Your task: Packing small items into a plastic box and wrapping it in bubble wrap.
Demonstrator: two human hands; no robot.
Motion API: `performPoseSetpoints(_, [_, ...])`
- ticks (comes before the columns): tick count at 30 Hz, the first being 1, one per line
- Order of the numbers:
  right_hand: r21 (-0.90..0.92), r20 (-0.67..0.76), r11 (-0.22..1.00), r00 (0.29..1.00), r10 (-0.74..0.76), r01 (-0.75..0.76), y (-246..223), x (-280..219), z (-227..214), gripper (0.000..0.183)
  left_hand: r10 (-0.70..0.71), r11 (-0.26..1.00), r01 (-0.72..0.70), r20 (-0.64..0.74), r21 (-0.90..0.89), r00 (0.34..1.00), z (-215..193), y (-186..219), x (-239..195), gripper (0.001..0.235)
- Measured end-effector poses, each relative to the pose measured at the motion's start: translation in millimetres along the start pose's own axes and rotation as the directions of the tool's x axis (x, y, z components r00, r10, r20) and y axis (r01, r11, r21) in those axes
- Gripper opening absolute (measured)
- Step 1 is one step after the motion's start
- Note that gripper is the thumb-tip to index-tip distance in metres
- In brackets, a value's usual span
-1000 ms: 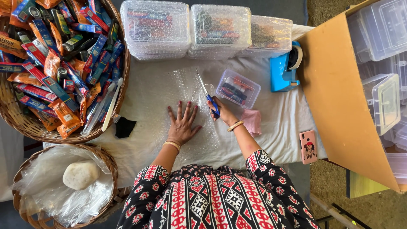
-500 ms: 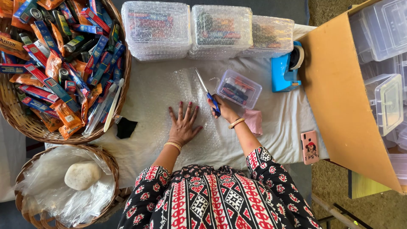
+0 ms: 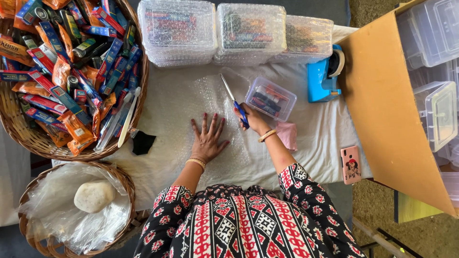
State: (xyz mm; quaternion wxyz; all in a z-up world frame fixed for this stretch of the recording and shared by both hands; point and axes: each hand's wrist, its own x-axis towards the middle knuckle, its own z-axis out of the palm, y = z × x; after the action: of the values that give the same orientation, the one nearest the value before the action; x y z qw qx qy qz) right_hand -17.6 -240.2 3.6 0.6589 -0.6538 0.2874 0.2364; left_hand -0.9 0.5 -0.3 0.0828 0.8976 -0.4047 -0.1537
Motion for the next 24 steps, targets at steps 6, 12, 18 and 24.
performPoseSetpoints(6, [0.048, -0.013, 0.998, 0.999, 0.047, -0.046, 22.6, -21.7, -6.3, 0.038, 0.0, 1.0, 0.0, -0.003, -0.003, 1.0, 2.8, -1.1, 1.3, 0.086])
performPoseSetpoints(12, [0.047, 0.034, 0.997, 0.998, 0.055, -0.057, 25.2, -26.8, -6.8, 0.038, -0.009, 1.0, 0.009, 0.024, -0.004, 1.0, -0.6, -0.1, 0.3, 0.086])
performPoseSetpoints(18, [0.038, 0.053, 0.999, 0.999, -0.006, 0.004, 12.2, 7.5, -6.7, 0.035, -0.002, 0.999, 0.001, -0.029, -0.04, 1.0, 1.1, -0.5, 0.6, 0.085])
performPoseSetpoints(24, [-0.086, 0.006, 0.996, 1.0, 0.003, -0.003, -1.9, 16.0, -1.6, 0.037, -0.002, 1.0, 0.002, -0.021, -0.018, 1.0, -2.5, -0.7, 0.3, 0.086])
